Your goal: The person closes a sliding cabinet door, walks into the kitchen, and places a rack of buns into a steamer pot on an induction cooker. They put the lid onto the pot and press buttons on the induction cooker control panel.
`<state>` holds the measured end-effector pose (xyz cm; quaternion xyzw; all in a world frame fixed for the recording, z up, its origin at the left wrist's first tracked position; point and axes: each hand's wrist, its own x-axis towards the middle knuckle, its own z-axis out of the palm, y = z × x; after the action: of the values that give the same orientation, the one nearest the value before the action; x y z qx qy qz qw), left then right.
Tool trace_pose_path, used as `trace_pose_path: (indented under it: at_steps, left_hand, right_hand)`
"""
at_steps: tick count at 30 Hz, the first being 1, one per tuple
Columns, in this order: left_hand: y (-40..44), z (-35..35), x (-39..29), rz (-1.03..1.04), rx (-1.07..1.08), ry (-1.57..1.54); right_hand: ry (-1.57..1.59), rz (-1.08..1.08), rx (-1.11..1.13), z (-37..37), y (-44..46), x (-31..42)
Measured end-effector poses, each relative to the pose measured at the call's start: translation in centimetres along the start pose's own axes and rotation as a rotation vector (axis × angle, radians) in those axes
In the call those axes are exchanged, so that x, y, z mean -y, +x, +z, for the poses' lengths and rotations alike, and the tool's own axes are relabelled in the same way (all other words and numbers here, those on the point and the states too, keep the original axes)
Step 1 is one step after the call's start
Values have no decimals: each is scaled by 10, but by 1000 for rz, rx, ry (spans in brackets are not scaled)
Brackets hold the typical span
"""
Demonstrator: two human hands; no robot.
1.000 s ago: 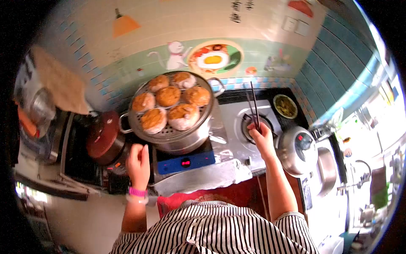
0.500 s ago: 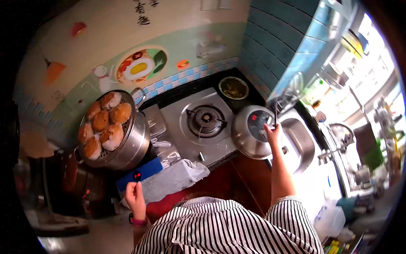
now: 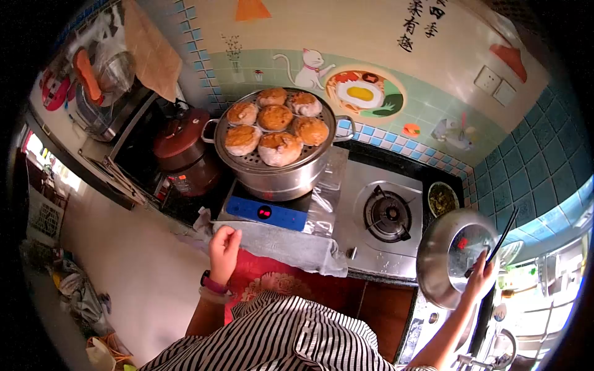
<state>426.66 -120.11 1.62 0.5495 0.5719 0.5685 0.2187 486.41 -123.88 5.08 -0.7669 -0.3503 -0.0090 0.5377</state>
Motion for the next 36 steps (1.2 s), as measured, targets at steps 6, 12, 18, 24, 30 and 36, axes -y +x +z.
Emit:
trace_pose_path:
  at_steps: [6, 12, 18, 24, 30, 36]
  left_hand:
    - [57, -49, 2, 96, -79, -54]
    - [91, -111, 14, 110, -98, -90]
    - [92, -170, 49, 32, -95, -108]
    - [94, -219, 75, -39, -97, -82]
    - [99, -243, 96, -121, -106, -53]
    - [111, -242, 100, -132, -65, -55]
  right_hand:
    - [190, -248, 286, 29, 3, 155]
    - [390, -273, 566, 127, -36, 339]
    - [450, -403, 731, 246, -83, 444]
    - [286, -458, 766, 335, -90, 470]
    - [209, -452, 771, 356, -97, 473]
    - [143, -466, 734, 350, -111, 472]
